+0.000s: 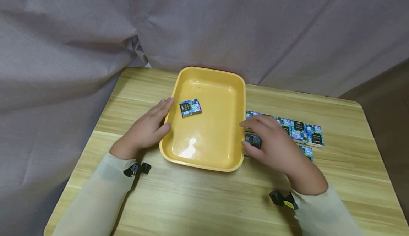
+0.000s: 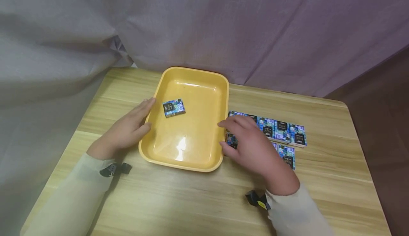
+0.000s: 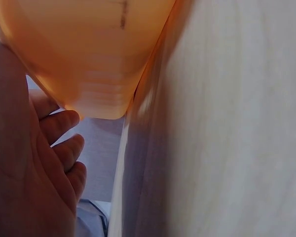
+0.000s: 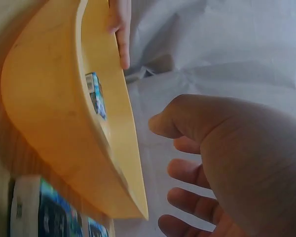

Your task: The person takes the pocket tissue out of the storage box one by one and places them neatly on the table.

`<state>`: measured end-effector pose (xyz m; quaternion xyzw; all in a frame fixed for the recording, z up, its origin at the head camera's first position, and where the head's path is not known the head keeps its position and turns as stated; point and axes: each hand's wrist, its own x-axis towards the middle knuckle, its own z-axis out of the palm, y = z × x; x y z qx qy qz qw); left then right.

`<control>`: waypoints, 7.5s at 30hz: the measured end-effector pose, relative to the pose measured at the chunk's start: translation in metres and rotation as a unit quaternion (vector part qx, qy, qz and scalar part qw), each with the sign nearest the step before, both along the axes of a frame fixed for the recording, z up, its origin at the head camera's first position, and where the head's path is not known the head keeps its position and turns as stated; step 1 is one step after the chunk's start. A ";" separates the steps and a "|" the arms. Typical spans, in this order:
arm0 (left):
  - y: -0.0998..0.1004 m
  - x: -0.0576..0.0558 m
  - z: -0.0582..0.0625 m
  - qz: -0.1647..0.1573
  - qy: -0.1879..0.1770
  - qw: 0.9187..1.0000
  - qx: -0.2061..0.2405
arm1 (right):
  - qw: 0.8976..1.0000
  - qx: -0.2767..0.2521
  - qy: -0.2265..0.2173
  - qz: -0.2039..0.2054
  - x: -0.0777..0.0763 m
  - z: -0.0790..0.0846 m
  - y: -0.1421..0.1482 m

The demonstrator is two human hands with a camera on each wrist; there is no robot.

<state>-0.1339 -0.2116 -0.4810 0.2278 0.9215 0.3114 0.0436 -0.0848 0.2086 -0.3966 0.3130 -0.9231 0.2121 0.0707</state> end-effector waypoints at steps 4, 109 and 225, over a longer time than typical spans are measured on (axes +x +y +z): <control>0.000 0.000 0.000 0.000 -0.001 1.000 -0.001 | 1.000 -0.003 -0.010 0.001 -0.007 -0.001 -0.013; 0.001 -0.003 0.000 0.004 0.002 1.000 0.008 | 0.978 0.124 -0.132 -0.106 -0.099 -0.066 -0.170; -0.009 0.002 0.000 0.003 0.006 1.000 0.008 | 0.989 0.057 -0.085 -0.103 0.029 -0.002 0.130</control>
